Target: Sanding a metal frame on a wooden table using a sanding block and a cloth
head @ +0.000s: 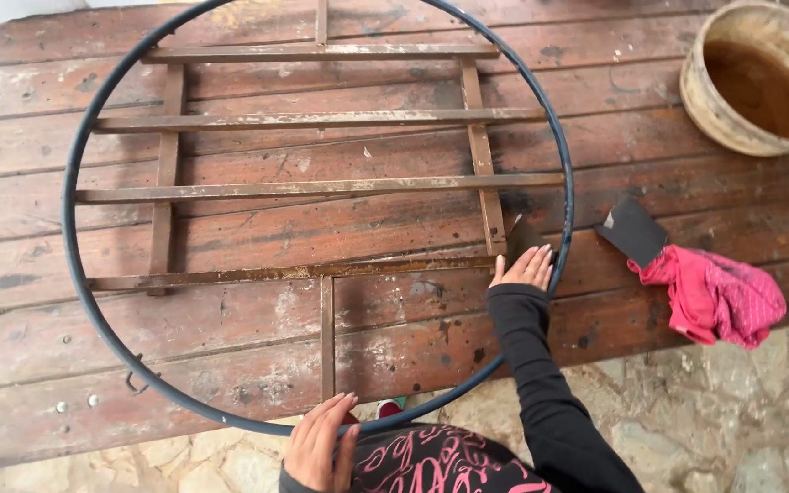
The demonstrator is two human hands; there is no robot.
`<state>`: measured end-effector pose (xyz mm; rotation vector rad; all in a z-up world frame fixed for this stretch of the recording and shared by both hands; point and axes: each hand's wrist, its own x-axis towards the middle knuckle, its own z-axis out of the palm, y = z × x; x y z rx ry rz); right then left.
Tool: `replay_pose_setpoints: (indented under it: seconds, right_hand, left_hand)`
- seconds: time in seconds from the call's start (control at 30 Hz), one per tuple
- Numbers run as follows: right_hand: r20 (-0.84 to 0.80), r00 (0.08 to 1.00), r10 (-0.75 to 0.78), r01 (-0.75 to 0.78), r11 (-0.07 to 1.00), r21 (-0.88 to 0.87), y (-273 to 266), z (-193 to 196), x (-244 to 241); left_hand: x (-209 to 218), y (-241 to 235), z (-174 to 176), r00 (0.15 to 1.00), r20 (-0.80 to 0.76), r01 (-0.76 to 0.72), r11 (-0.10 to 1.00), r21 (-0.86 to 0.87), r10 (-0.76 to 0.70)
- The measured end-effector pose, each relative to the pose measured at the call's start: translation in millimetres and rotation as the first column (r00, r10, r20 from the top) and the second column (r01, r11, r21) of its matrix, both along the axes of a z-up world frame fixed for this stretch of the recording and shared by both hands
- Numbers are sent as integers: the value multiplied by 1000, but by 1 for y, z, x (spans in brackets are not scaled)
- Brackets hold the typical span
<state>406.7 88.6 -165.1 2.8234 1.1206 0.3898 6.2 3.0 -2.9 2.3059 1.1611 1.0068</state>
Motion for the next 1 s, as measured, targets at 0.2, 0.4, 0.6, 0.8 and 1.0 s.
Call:
replay_pose_setpoints:
  seconds: [0.2, 0.4, 0.6, 0.8, 1.0]
  right_hand:
    - [-71, 821, 567, -561, 823, 86, -5, 14, -104]
    - [-111, 976, 189, -197, 979, -58, -5, 28, -48]
    - [-187, 820, 541, -514, 839, 177, -3, 37, -72]
    - [-164, 907, 389, -420, 794, -440, 28, 47, -128]
    - [-44, 932, 360, -352, 926, 135, 4, 8, -63]
  left_hand:
    - [-5, -9, -8, 999, -35, 19, 1000, -6, -19]
    - [-22, -21, -21, 999, 32, -11, 998, -67, 13]
    - [-28, -17, -31, 997, -24, -67, 989, 131, 70]
    - [-44, -34, -54, 980, -90, -169, 982, 82, 176]
    - [-48, -7, -19, 977, -57, -191, 967, 171, 203]
